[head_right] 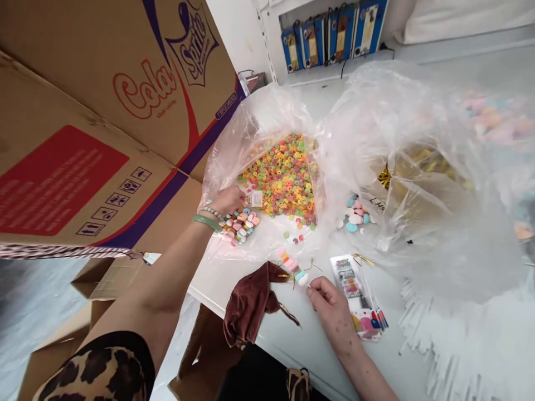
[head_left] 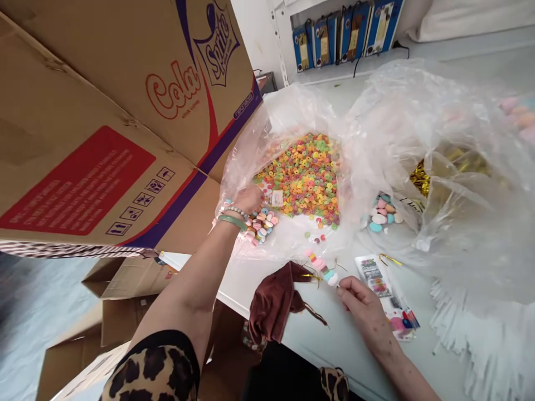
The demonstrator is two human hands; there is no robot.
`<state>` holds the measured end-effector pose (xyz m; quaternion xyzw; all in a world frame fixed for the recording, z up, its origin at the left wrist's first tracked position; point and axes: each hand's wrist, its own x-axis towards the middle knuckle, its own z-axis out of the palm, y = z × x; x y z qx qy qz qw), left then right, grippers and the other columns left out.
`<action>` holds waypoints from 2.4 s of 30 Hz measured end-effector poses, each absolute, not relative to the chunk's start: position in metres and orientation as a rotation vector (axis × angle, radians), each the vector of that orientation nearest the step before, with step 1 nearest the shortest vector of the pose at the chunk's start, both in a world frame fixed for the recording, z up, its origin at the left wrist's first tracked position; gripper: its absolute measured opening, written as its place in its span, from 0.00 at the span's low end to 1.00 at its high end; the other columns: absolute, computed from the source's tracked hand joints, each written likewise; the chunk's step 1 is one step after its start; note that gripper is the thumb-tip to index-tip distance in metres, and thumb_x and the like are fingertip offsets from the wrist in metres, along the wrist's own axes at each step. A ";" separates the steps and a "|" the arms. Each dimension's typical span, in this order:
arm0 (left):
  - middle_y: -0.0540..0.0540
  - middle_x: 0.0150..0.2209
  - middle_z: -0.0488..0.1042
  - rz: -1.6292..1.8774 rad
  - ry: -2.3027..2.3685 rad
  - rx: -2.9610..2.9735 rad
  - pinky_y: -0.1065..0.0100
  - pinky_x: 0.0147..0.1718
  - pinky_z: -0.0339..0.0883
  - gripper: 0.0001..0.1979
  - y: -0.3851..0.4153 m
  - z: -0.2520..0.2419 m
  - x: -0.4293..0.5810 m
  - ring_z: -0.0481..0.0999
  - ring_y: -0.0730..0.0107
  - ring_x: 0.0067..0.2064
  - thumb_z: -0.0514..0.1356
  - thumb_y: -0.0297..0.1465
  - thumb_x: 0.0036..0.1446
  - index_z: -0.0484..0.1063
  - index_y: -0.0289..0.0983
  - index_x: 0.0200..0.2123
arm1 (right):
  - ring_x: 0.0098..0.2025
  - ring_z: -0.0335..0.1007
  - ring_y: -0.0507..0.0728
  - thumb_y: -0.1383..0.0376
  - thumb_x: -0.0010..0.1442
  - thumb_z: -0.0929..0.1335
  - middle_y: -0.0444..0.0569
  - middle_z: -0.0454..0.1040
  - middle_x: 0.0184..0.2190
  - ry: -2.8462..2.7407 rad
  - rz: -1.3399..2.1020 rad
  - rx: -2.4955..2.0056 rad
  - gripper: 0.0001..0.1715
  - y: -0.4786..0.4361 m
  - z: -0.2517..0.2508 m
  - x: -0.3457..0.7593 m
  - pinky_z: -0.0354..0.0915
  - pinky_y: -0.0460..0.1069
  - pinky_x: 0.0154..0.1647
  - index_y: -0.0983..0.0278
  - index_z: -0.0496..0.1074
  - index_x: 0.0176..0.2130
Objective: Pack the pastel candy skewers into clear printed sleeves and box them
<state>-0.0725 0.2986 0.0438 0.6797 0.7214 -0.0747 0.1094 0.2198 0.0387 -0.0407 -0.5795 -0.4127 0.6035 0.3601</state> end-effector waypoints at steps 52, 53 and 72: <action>0.51 0.19 0.69 1.156 1.314 0.759 0.73 0.21 0.57 0.13 0.009 -0.023 0.016 0.65 0.76 0.21 0.65 0.36 0.46 0.77 0.34 0.34 | 0.23 0.62 0.53 0.60 0.57 0.61 0.39 0.69 0.20 -1.512 1.335 -1.639 0.08 -0.042 -0.040 0.187 0.57 0.47 0.28 0.58 0.66 0.28; 0.52 0.19 0.69 1.146 1.362 0.787 0.73 0.21 0.56 0.11 0.009 -0.029 0.018 0.64 0.76 0.20 0.65 0.35 0.46 0.77 0.35 0.33 | 0.22 0.62 0.53 0.60 0.56 0.61 0.38 0.68 0.19 -1.487 1.349 -1.632 0.08 -0.042 -0.043 0.186 0.57 0.47 0.27 0.58 0.66 0.28; 0.42 0.41 0.75 1.173 1.093 0.309 0.70 0.28 0.66 0.21 0.014 -0.005 0.011 0.75 0.70 0.32 0.65 0.42 0.51 0.72 0.38 0.46 | 0.18 0.52 0.49 0.56 0.53 0.67 0.39 0.65 0.18 -0.921 1.615 -1.372 0.11 -0.035 -0.024 0.187 0.49 0.46 0.20 0.60 0.64 0.28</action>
